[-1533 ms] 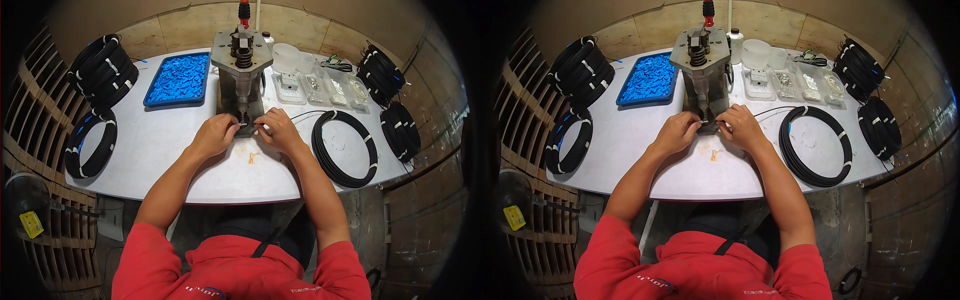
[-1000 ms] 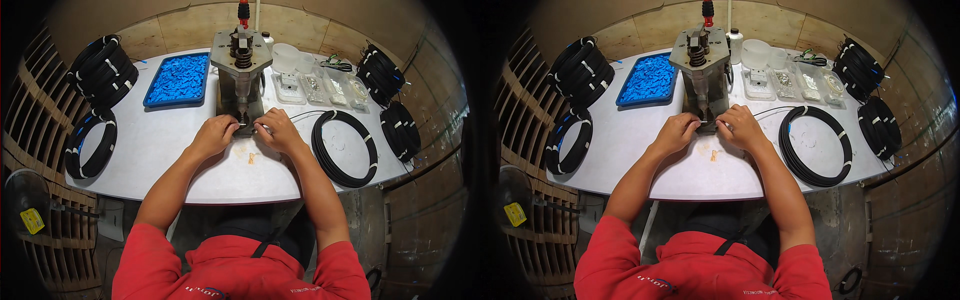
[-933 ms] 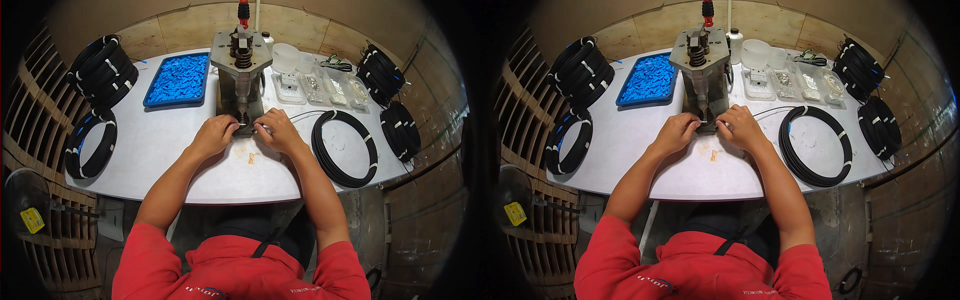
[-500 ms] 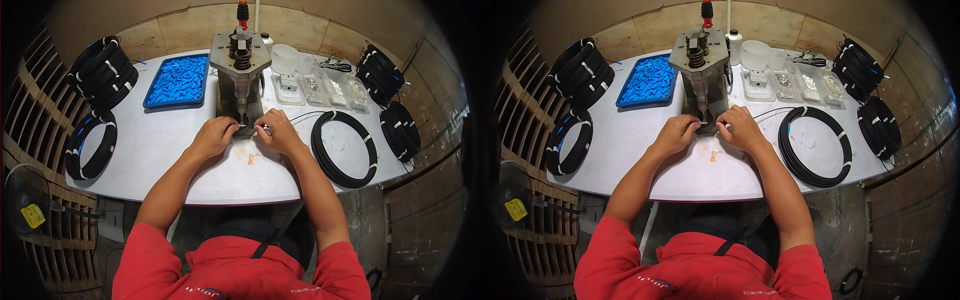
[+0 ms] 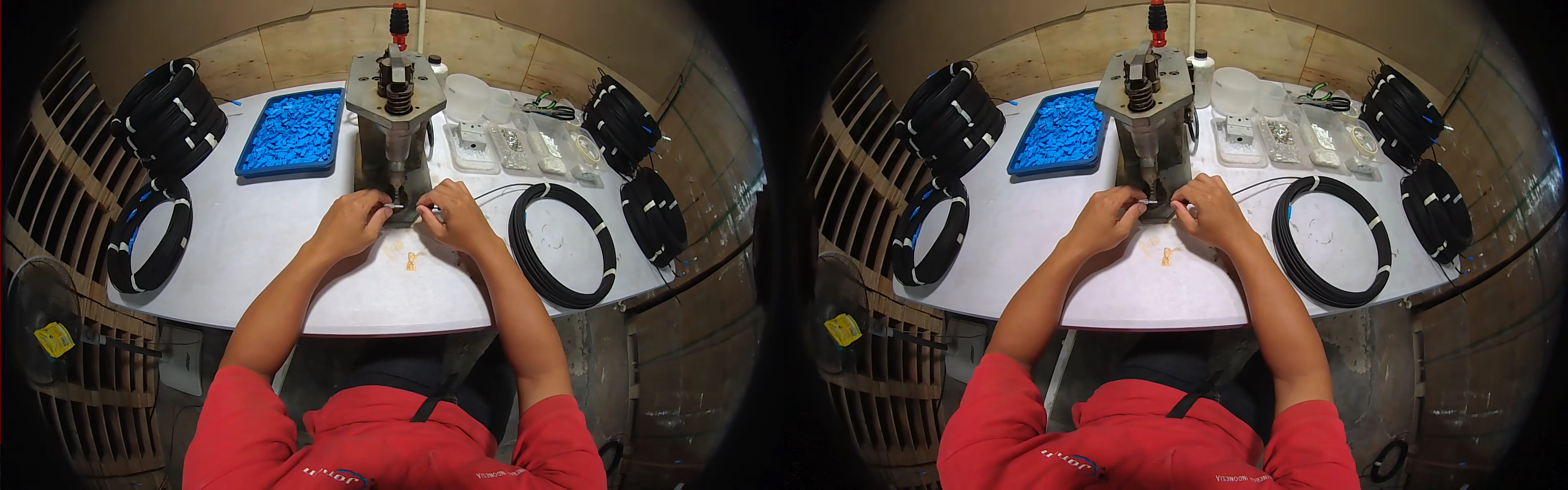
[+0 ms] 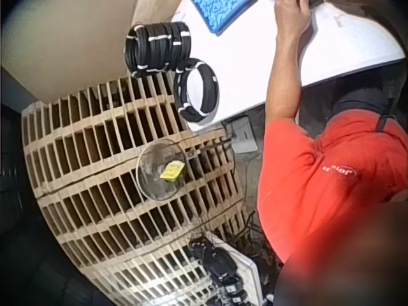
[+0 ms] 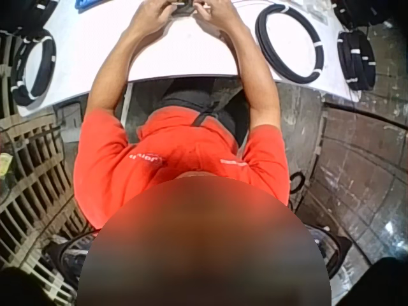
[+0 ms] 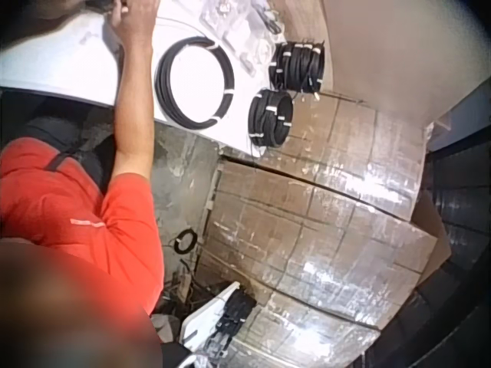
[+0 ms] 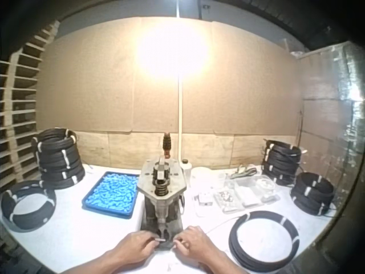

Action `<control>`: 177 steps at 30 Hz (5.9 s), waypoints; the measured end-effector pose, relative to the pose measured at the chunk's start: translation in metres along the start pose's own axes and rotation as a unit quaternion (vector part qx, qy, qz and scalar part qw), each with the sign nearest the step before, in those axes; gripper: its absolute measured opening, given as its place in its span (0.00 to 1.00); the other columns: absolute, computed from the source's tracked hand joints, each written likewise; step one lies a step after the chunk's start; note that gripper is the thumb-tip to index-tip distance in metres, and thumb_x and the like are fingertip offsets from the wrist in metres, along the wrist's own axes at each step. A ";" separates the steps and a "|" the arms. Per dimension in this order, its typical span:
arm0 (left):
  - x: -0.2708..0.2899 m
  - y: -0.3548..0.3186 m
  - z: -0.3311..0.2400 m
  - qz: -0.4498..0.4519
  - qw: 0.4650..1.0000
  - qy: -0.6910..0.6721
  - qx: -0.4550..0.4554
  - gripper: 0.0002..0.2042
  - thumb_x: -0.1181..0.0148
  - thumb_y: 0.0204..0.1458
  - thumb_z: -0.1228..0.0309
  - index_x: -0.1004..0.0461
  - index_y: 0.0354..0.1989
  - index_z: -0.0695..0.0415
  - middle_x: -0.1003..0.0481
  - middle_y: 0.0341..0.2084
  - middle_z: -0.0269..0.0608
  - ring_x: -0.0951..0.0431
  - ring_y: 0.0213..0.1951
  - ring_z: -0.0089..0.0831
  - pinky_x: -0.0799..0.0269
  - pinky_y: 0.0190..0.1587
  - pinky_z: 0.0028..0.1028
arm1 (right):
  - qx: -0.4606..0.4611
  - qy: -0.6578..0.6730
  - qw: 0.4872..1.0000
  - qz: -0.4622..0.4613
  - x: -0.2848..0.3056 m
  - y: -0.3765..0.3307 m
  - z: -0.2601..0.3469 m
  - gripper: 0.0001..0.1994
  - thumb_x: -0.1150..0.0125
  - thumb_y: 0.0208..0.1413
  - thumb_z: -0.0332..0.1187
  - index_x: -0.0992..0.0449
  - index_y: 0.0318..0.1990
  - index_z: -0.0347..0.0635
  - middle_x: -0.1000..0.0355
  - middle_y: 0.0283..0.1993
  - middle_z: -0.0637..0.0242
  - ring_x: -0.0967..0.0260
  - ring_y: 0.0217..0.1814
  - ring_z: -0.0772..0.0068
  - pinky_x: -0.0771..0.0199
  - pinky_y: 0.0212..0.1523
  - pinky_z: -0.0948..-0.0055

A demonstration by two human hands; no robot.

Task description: The person is preparing a cable and using a crimping machine to attach a terminal or connector.

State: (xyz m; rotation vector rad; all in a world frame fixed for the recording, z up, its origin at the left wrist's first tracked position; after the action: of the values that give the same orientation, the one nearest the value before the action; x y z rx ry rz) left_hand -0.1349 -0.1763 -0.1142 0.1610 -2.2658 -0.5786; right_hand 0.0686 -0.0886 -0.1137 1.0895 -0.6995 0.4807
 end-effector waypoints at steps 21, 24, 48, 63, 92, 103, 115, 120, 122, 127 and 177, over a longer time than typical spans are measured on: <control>0.002 0.001 -0.003 -0.026 0.997 0.054 -0.040 0.08 0.40 0.62 0.69 0.21 0.38 0.61 0.20 0.33 0.51 0.19 0.37 0.51 0.24 0.40 0.43 | 0.021 -0.006 1.000 -0.018 0.003 0.001 0.000 0.06 0.28 0.51 0.30 0.18 0.36 0.44 0.23 0.34 0.67 0.28 0.41 0.63 0.32 0.47 0.65; 0.001 0.001 -0.007 -0.036 0.997 0.043 -0.048 0.08 0.39 0.62 0.69 0.21 0.38 0.62 0.19 0.33 0.51 0.19 0.36 0.51 0.23 0.40 0.42 | 0.050 -0.020 0.997 -0.052 0.005 0.000 -0.001 0.07 0.26 0.50 0.30 0.17 0.36 0.46 0.23 0.34 0.68 0.29 0.41 0.64 0.32 0.46 0.65; -0.008 0.038 -0.105 -0.001 0.978 -0.129 -0.163 0.03 0.34 0.56 0.76 0.19 0.34 0.62 0.19 0.27 0.45 0.18 0.29 0.39 0.25 0.34 0.32 | -0.217 0.330 0.833 -0.388 0.118 0.042 -0.059 0.16 0.37 0.69 0.41 0.18 0.46 0.34 0.29 0.28 0.74 0.31 0.25 0.84 0.31 0.25 0.81; -0.057 0.194 -0.132 -0.131 0.925 -0.358 -0.006 0.11 0.35 0.61 0.68 0.18 0.43 0.65 0.16 0.31 0.40 0.17 0.34 0.24 0.22 0.41 0.26 | -0.227 0.414 0.814 -0.339 0.140 0.052 -0.092 0.12 0.34 0.65 0.30 0.21 0.52 0.34 0.19 0.38 0.67 0.25 0.35 0.84 0.25 0.34 0.82; -0.079 0.215 -0.114 0.057 0.814 -0.577 0.011 0.09 0.40 0.66 0.70 0.23 0.45 0.65 0.21 0.34 0.37 0.20 0.34 0.23 0.22 0.39 0.26 | -0.245 0.425 0.813 -0.315 0.129 0.030 -0.074 0.07 0.35 0.65 0.27 0.19 0.46 0.33 0.19 0.34 0.65 0.25 0.29 0.82 0.27 0.27 0.81; -0.070 0.211 -0.122 0.068 0.819 -0.569 -0.025 0.07 0.37 0.64 0.71 0.22 0.40 0.65 0.21 0.31 0.37 0.23 0.30 0.24 0.24 0.35 0.26 | -0.169 0.460 0.824 -0.285 0.126 0.029 -0.078 0.08 0.37 0.67 0.29 0.21 0.47 0.33 0.20 0.39 0.65 0.25 0.38 0.79 0.23 0.39 0.76; -0.071 0.211 -0.124 0.054 0.864 -0.500 0.009 0.09 0.35 0.63 0.68 0.21 0.40 0.63 0.21 0.32 0.32 0.24 0.36 0.19 0.28 0.43 0.23 | -0.156 0.243 0.876 -0.386 0.121 0.026 -0.071 0.06 0.30 0.60 0.27 0.17 0.40 0.33 0.17 0.34 0.66 0.21 0.38 0.81 0.22 0.43 0.77; -0.073 0.212 -0.120 0.064 0.846 -0.528 0.029 0.09 0.34 0.62 0.67 0.20 0.39 0.62 0.22 0.30 0.31 0.27 0.32 0.17 0.30 0.39 0.21 | -0.178 0.245 0.875 -0.378 0.120 0.027 -0.070 0.06 0.32 0.61 0.28 0.17 0.39 0.33 0.17 0.34 0.65 0.21 0.38 0.80 0.22 0.43 0.76; -0.074 0.212 -0.119 0.066 0.843 -0.532 0.035 0.09 0.34 0.62 0.67 0.20 0.38 0.62 0.22 0.29 0.31 0.27 0.32 0.17 0.30 0.38 0.21 | -0.181 0.249 0.875 -0.374 0.119 0.027 -0.070 0.06 0.32 0.62 0.28 0.17 0.39 0.33 0.17 0.34 0.65 0.21 0.38 0.79 0.21 0.43 0.76; -0.077 0.213 -0.118 0.074 0.835 -0.543 0.049 0.09 0.34 0.61 0.68 0.20 0.38 0.62 0.23 0.29 0.31 0.27 0.30 0.18 0.30 0.37 0.22 | -0.186 0.226 0.882 -0.369 0.122 0.027 -0.066 0.07 0.34 0.63 0.28 0.18 0.38 0.32 0.17 0.34 0.64 0.20 0.36 0.79 0.20 0.42 0.76; -0.070 0.212 -0.124 0.020 0.883 -0.468 0.033 0.07 0.34 0.61 0.72 0.20 0.39 0.63 0.20 0.32 0.34 0.21 0.35 0.19 0.25 0.42 0.22 | -0.150 0.165 0.892 -0.393 0.124 0.026 -0.067 0.03 0.33 0.59 0.24 0.20 0.37 0.34 0.20 0.30 0.67 0.24 0.32 0.82 0.24 0.37 0.77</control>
State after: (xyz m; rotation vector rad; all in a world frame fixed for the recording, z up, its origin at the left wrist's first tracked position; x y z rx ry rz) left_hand 0.0166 -0.0123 0.0095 -0.1842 -3.2183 -0.6349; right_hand 0.1552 -0.0141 -0.0274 0.8740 0.0090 -0.1463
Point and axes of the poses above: each hand's wrist, its own y-axis towards the middle knuckle, its own x-axis out of the back of the hand, z = x × y, the point moved 3 cm from there along y, towards the middle knuckle
